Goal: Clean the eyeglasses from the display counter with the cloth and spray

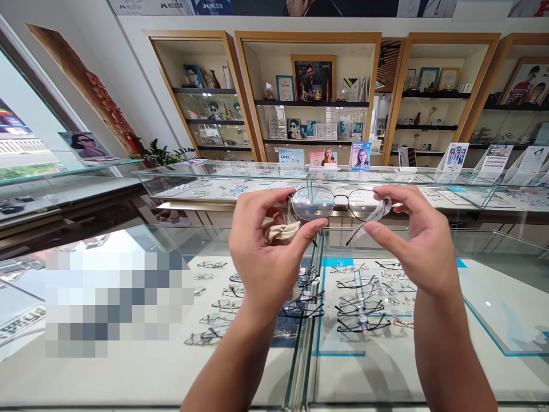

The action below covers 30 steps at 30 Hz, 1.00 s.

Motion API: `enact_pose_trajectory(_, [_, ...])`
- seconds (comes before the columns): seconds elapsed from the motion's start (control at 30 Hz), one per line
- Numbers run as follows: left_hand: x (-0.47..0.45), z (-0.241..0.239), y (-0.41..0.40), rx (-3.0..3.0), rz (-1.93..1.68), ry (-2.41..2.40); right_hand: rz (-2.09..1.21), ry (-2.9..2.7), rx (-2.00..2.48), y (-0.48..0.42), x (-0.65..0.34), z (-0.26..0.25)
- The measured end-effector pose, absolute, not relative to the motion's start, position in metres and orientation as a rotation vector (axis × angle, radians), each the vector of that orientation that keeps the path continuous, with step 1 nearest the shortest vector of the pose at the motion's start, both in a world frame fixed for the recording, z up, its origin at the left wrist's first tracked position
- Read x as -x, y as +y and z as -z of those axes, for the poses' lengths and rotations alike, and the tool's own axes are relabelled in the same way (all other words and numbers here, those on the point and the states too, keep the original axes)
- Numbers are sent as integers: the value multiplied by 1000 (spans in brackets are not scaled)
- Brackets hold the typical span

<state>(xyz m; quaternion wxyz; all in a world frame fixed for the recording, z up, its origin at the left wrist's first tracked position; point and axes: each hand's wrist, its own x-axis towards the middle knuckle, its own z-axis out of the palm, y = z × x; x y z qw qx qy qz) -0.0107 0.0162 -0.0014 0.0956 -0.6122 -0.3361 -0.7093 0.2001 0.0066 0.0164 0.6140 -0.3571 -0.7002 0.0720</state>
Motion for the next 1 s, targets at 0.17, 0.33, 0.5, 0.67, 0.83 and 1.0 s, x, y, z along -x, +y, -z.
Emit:
enact_pose_trajectory(0.17, [10, 1, 15, 1831, 2092, -973, -315, -1641, 794, 21, -208, -13])
enact_pose_trajectory(0.33, [9, 0, 15, 1821, 2102, -951, -311, -1660, 806, 24, -208, -12])
enact_pose_trajectory(0.5, [12, 0, 16, 1827, 2093, -920, -239, -1648, 804, 19, -204, -14])
enact_pose_trajectory(0.67, [14, 1, 18, 1830, 2104, -918, -121, -1624, 808, 12, -201, -15])
enact_pose_trajectory(0.83, [14, 0, 17, 1862, 2088, -993, -58, -1610, 774, 6, -199, -17])
enact_pose_trajectory(1.0, [14, 1, 18, 1905, 2082, -1006, -15, -1601, 758, 5, -199, -17])
